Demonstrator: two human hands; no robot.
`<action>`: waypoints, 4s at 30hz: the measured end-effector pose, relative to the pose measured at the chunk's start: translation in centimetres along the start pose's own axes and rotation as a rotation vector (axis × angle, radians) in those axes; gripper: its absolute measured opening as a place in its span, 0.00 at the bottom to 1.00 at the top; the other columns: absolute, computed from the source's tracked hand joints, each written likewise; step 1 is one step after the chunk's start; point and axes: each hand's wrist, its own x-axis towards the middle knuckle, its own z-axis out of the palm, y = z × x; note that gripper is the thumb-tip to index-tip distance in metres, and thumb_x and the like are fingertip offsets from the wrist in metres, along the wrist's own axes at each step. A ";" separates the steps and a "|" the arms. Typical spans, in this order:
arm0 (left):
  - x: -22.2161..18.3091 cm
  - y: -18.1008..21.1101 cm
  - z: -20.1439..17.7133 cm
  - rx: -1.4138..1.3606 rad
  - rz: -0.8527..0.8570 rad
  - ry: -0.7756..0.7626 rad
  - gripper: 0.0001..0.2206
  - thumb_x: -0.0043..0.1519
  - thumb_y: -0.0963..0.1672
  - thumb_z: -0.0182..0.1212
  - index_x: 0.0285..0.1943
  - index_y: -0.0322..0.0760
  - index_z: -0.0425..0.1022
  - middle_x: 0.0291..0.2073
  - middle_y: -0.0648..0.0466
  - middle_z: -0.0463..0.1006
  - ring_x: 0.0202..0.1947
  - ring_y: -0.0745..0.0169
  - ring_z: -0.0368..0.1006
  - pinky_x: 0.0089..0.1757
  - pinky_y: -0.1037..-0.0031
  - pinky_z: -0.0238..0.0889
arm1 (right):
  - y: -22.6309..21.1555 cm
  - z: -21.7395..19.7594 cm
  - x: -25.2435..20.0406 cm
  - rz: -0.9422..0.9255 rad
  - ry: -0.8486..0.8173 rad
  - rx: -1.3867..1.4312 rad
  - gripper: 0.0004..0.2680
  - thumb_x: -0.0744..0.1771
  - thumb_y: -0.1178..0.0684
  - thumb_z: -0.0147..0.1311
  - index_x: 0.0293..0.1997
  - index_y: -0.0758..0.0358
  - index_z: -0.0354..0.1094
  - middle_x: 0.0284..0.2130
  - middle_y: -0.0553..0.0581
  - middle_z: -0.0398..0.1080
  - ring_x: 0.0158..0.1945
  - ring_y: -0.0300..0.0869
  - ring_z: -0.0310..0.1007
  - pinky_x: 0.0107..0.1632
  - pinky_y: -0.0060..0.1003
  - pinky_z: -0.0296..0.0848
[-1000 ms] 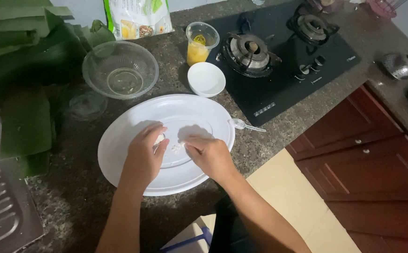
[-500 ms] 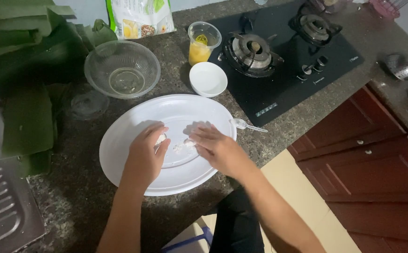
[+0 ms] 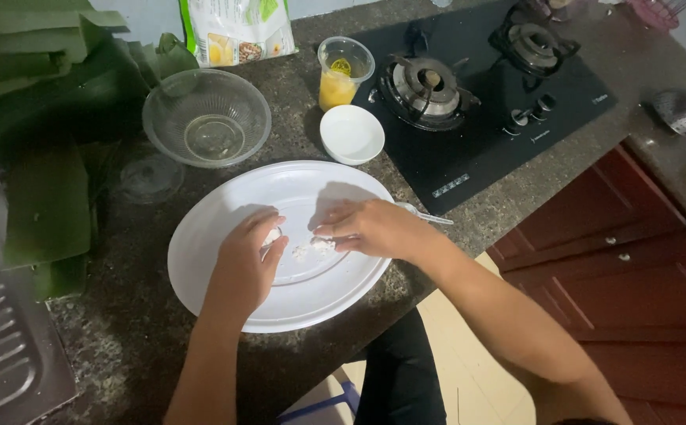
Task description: Kneading a small piece of white dough on a plate in a kitchen environment.
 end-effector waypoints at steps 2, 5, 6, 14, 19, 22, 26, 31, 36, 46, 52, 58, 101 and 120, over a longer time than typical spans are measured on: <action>0.0 -0.3 0.2 0.018 0.007 -0.003 0.16 0.64 0.47 0.62 0.60 0.40 0.76 0.57 0.44 0.76 0.57 0.43 0.73 0.54 0.52 0.66 | 0.2 -0.3 0.7 -0.001 -0.034 -0.050 0.15 0.64 0.55 0.62 0.57 0.53 0.72 0.49 0.66 0.75 0.59 0.62 0.70 0.65 0.58 0.64; 0.1 -0.6 0.4 0.036 0.021 -0.009 0.16 0.64 0.47 0.62 0.60 0.40 0.75 0.57 0.45 0.76 0.58 0.44 0.73 0.55 0.53 0.66 | 0.9 -0.1 1.5 -0.016 -0.071 -0.120 0.16 0.63 0.51 0.63 0.56 0.51 0.73 0.50 0.63 0.75 0.59 0.60 0.70 0.65 0.57 0.64; 0.2 -0.7 0.4 0.037 0.027 -0.012 0.16 0.64 0.47 0.62 0.60 0.41 0.75 0.57 0.45 0.76 0.58 0.45 0.73 0.54 0.55 0.67 | 1.1 0.0 1.7 -0.031 -0.075 -0.140 0.16 0.63 0.50 0.64 0.56 0.51 0.73 0.50 0.62 0.76 0.60 0.57 0.71 0.65 0.54 0.65; 0.1 0.1 -0.2 0.038 0.012 -0.007 0.16 0.64 0.47 0.62 0.59 0.40 0.76 0.56 0.45 0.76 0.57 0.45 0.73 0.53 0.55 0.67 | 0.6 0.5 1.3 0.010 -0.083 -0.223 0.17 0.64 0.45 0.62 0.59 0.50 0.71 0.44 0.62 0.78 0.54 0.54 0.75 0.60 0.51 0.72; 0.0 0.1 0.0 0.018 0.002 -0.008 0.16 0.63 0.48 0.63 0.59 0.40 0.77 0.56 0.45 0.77 0.57 0.44 0.73 0.55 0.53 0.66 | -0.6 0.3 0.7 0.036 -0.111 -0.220 0.11 0.65 0.51 0.60 0.53 0.52 0.75 0.45 0.62 0.76 0.48 0.52 0.78 0.51 0.45 0.78; 0.0 0.0 0.1 0.037 0.001 -0.013 0.16 0.64 0.48 0.62 0.60 0.41 0.76 0.56 0.46 0.76 0.57 0.45 0.73 0.56 0.53 0.65 | 0.2 1.2 1.0 0.004 -0.140 -0.251 0.11 0.66 0.56 0.57 0.54 0.53 0.75 0.45 0.62 0.76 0.47 0.53 0.78 0.49 0.45 0.78; 0.1 -0.5 0.5 0.051 0.006 -0.017 0.17 0.64 0.48 0.63 0.60 0.42 0.75 0.57 0.45 0.76 0.57 0.45 0.73 0.56 0.53 0.65 | 0.7 1.2 1.8 -0.019 -0.187 -0.256 0.11 0.66 0.56 0.57 0.53 0.51 0.75 0.46 0.61 0.76 0.47 0.51 0.78 0.49 0.42 0.78; 0.1 0.0 0.0 0.061 -0.008 -0.024 0.16 0.64 0.48 0.62 0.59 0.41 0.76 0.55 0.46 0.77 0.56 0.46 0.74 0.55 0.54 0.65 | 1.5 1.8 2.6 -0.060 -0.209 -0.216 0.09 0.66 0.55 0.57 0.50 0.55 0.76 0.42 0.61 0.76 0.45 0.53 0.79 0.49 0.44 0.78; 0.2 0.2 -0.1 0.062 -0.010 -0.016 0.16 0.64 0.47 0.63 0.59 0.40 0.76 0.55 0.45 0.77 0.56 0.45 0.74 0.55 0.53 0.66 | 3.5 3.9 3.2 -0.097 -0.205 -0.221 0.07 0.67 0.51 0.55 0.47 0.53 0.75 0.43 0.58 0.76 0.46 0.53 0.78 0.50 0.44 0.78; 0.0 0.8 -0.5 0.053 0.004 -0.012 0.16 0.64 0.47 0.63 0.59 0.39 0.77 0.54 0.44 0.78 0.55 0.45 0.75 0.55 0.54 0.66 | 3.6 5.2 1.8 -0.161 -0.043 -0.213 0.03 0.67 0.56 0.54 0.36 0.59 0.73 0.32 0.58 0.75 0.40 0.51 0.78 0.46 0.43 0.79; -0.1 0.6 -0.6 0.049 0.006 0.001 0.16 0.64 0.48 0.63 0.59 0.41 0.77 0.54 0.46 0.78 0.54 0.47 0.75 0.54 0.55 0.67 | 3.1 5.6 1.0 -0.163 0.008 -0.291 0.03 0.68 0.59 0.54 0.36 0.56 0.71 0.33 0.53 0.75 0.41 0.46 0.78 0.49 0.40 0.79; -0.2 1.0 -1.3 0.024 0.005 -0.026 0.16 0.65 0.48 0.60 0.60 0.40 0.76 0.53 0.44 0.78 0.54 0.47 0.76 0.56 0.58 0.65 | 1.8 6.3 0.1 -0.136 0.235 -0.149 0.03 0.68 0.56 0.53 0.36 0.58 0.71 0.29 0.54 0.73 0.35 0.45 0.78 0.43 0.37 0.78; -0.1 1.4 -0.7 -0.025 -0.109 -0.028 0.17 0.65 0.47 0.62 0.60 0.37 0.76 0.53 0.42 0.78 0.53 0.45 0.76 0.54 0.58 0.67 | -4.3 9.4 0.6 0.290 0.747 -0.491 0.19 0.64 0.33 0.56 0.45 0.59 0.75 0.29 0.56 0.72 0.40 0.49 0.74 0.45 0.44 0.72; -0.1 1.9 -1.0 -0.085 -0.178 -0.006 0.17 0.64 0.48 0.62 0.58 0.37 0.77 0.52 0.41 0.78 0.51 0.44 0.77 0.48 0.61 0.73 | -1.5 9.4 3.0 0.167 0.152 -0.730 0.20 0.71 0.35 0.29 0.30 0.54 0.64 0.14 0.49 0.60 0.16 0.41 0.64 0.24 0.36 0.63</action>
